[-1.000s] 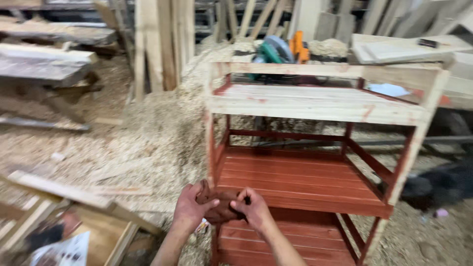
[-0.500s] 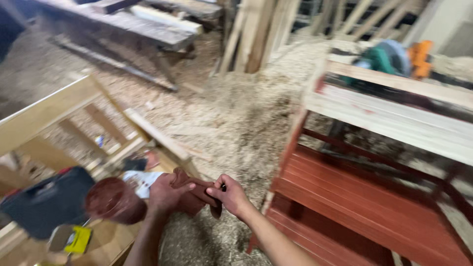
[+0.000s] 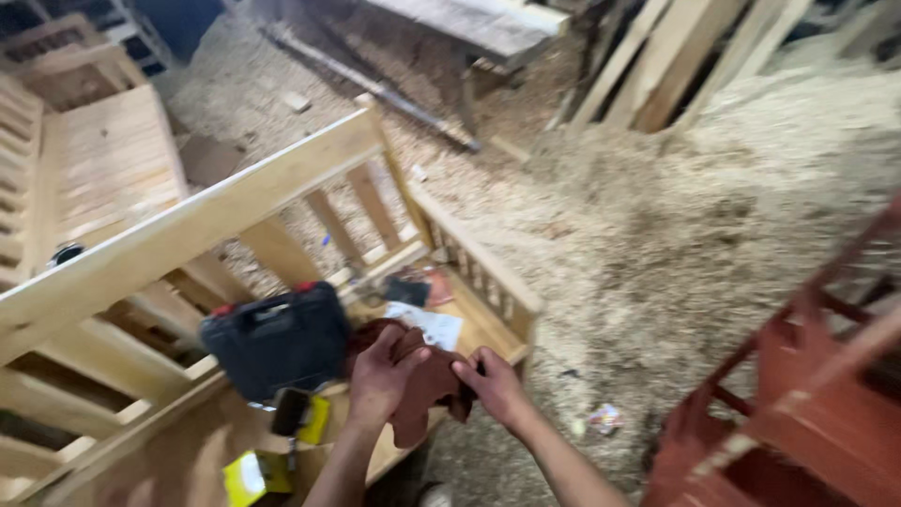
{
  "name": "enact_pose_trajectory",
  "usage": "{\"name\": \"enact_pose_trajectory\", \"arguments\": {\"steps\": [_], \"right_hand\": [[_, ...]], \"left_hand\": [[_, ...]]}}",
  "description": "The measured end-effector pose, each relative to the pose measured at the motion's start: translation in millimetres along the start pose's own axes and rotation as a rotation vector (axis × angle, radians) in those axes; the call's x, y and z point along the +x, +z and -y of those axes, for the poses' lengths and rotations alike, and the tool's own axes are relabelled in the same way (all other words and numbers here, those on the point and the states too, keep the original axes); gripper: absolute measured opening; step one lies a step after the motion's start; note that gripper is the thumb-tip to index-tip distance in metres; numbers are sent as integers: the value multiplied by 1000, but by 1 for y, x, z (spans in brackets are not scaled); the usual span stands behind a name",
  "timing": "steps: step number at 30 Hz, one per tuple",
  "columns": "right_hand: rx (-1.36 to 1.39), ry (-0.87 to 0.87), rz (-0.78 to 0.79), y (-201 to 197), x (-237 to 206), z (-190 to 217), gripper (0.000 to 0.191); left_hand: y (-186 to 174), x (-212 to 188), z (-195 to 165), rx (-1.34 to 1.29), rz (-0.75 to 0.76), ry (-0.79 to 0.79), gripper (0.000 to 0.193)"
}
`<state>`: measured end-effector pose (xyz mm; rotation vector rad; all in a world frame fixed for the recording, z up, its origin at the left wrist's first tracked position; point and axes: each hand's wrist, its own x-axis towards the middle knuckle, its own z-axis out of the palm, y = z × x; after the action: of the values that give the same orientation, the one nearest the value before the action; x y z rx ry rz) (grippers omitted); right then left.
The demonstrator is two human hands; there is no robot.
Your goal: The person applies reddish-brown stain to a three-tier wooden shelf using a cloth. They wipe the stain onto the shelves and frame, then dip the cloth into a container to reload stain before continuing to cover the remaining surfaces.
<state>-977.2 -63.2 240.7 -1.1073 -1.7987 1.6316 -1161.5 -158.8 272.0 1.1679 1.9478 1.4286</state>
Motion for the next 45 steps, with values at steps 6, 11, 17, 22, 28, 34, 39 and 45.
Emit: {"name": "enact_pose_trajectory", "arguments": {"steps": [6,11,17,22,28,34,39,45], "right_hand": [[61,82,-11,113,75,-2,34],[27,125,-32,170,120,-31,34],[-283,301,45,179,142,-84,30],[-392,163,46,183,114,-130,33],[-672,-294,188,186,114,-183,28],[-686,-67,281,187,101,-188,19],[-667,42,337,186,103,-181,20],[-664,79,324,187,105,-171,20]], "left_hand": [[-87,67,63,294,17,-308,51],[-91,105,152,-294,186,-109,32],[-55,128,216,402,377,-314,24],[-16,127,264,772,528,238,19],[43,129,311,770,910,-324,37],[63,154,332,942,1183,-405,35],[66,159,335,979,1298,-379,33],[59,161,344,1007,1374,-342,31]]}}
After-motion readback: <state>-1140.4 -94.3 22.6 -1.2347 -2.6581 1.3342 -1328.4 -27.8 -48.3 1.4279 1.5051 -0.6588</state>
